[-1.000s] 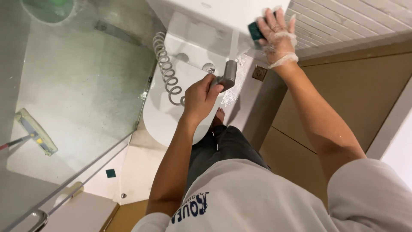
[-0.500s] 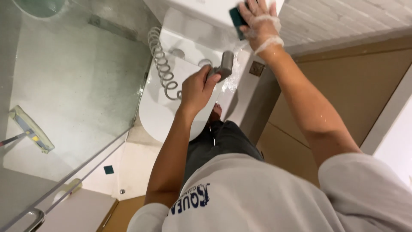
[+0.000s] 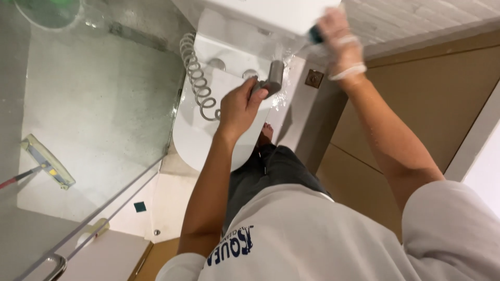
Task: Cleaning a bidet sprayer and the exterior of a toilet tank using a sponge and water.
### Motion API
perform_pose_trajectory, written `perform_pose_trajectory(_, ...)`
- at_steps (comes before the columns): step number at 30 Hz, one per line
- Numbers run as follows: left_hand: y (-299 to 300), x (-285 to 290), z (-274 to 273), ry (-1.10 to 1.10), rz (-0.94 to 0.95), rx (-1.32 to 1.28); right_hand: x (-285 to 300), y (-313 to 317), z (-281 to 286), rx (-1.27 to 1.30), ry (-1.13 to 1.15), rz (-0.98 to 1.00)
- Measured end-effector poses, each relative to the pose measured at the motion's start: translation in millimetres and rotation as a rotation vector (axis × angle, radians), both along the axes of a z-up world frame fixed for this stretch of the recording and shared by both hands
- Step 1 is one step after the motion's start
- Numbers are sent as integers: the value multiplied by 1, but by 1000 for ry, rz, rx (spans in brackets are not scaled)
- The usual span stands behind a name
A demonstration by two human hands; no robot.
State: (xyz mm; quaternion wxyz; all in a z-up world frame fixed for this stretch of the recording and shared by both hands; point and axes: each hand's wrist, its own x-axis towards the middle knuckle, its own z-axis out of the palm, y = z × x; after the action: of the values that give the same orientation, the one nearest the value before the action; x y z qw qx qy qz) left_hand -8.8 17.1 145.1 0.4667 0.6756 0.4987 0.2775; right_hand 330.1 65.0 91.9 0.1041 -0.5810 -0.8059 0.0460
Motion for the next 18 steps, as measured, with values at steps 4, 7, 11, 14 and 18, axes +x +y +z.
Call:
perform_pose_trajectory(4, 4, -4, -3, -17, 51, -21, 46, -31, -27, -177, 1134, -706)
perform_pose_trajectory(7, 2, 1, -8, -4, 28, -16, 15, -33, -26, -73, 1340, -729)
perform_pose_trajectory(11, 11, 20, 8, 48, -30, -48, -55, 26, -54, -28, 1089, -812)
perform_pose_trajectory(14, 14, 33, 7, -4, -74, 1, 27, 63, -163, -163, 1660, -666)
perform_pose_trajectory(18, 19, 44, 10, 54, -141, 17, -15, 28, -119, -196, 1457, -797)
